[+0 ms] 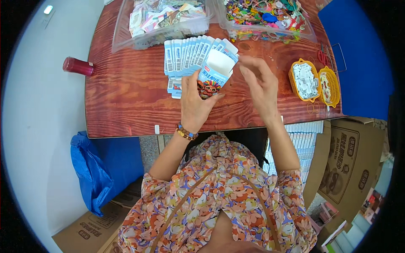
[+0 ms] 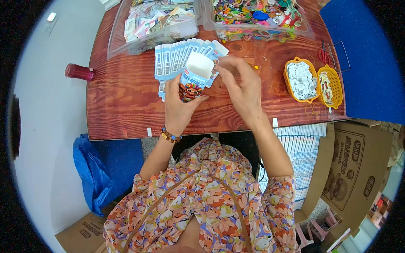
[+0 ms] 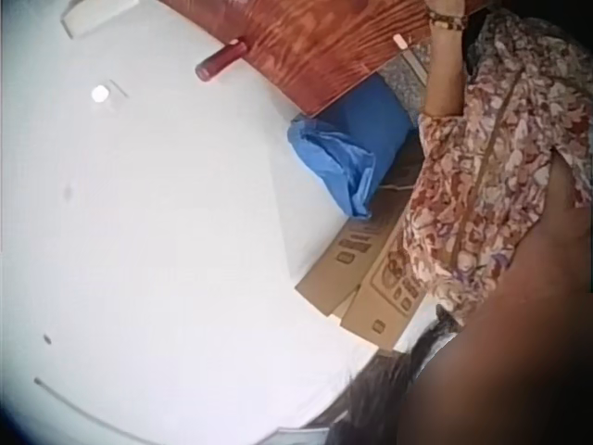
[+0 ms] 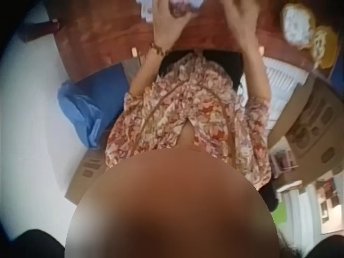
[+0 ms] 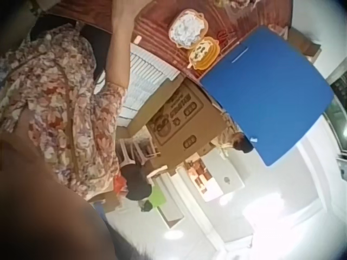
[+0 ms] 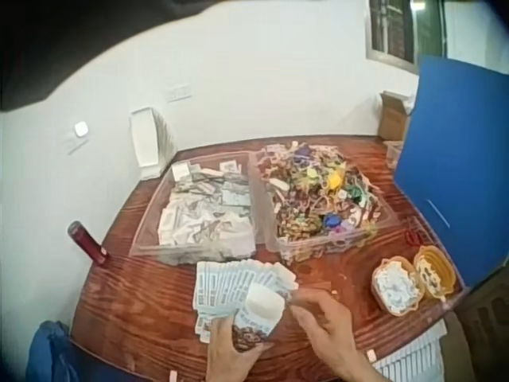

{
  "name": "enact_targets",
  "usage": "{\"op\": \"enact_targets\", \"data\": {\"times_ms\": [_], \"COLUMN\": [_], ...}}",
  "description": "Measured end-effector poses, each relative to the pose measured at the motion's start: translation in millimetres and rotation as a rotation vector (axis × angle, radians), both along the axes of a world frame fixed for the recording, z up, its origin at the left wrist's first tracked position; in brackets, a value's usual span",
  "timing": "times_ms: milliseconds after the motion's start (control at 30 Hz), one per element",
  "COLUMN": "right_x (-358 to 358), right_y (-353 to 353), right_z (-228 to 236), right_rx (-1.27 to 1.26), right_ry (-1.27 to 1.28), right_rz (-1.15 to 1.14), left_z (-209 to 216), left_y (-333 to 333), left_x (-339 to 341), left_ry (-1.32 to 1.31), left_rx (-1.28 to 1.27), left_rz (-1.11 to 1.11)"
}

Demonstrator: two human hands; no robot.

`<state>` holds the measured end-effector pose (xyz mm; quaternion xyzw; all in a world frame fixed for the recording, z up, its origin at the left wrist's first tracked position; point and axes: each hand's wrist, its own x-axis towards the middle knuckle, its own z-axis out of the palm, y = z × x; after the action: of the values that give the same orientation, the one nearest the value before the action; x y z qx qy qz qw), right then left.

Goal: Packaging toy cards and small plastic items into containers and boxes.

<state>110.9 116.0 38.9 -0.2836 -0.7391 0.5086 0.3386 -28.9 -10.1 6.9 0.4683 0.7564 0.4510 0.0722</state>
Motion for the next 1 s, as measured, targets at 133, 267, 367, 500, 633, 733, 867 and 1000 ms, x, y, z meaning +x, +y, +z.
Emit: {"op": "enact_targets", "data": {"times_ms": [133, 267, 367, 500, 633, 733, 867, 1000], "right_x": [2, -5, -6, 6, 4, 6, 15, 13], "right_y": [-20, -22, -22, -6, -8, -8, 6, 1], "right_z": [-34, -44, -49, -44, -28, -17, -17, -19], "right_rx": [0.200, 0.298, -0.145, 0.127, 0.322, 0.262, -0.041, -0.042], "right_ry": [0.095, 0.049, 0.324, 0.132, 0.090, 0.090, -0.094, -0.162], "right_rz": [-0.046, -0.080, 0.023, 0.092, 0.124, 0.107, 0.176, 0.084], "left_z": [-9, -6, -8, -9, -3, -8, -11, -8], "left_y": [4, 7, 5, -1, -2, -6, -6, 0], "left_x": [6, 9, 5, 3, 7, -3, -9, 7], "left_ry": [-0.091, -0.145, -0.072, -0.651, -0.520, -0.733, -0.668, 0.272], "left_rx": [0.028, 0.008, 0.079, 0.125, 0.140, 0.059, 0.035, -0.014], "left_rz": [0.020, 0.030, -0.037, -0.093, -0.095, -0.153, -0.190, -0.192]}}
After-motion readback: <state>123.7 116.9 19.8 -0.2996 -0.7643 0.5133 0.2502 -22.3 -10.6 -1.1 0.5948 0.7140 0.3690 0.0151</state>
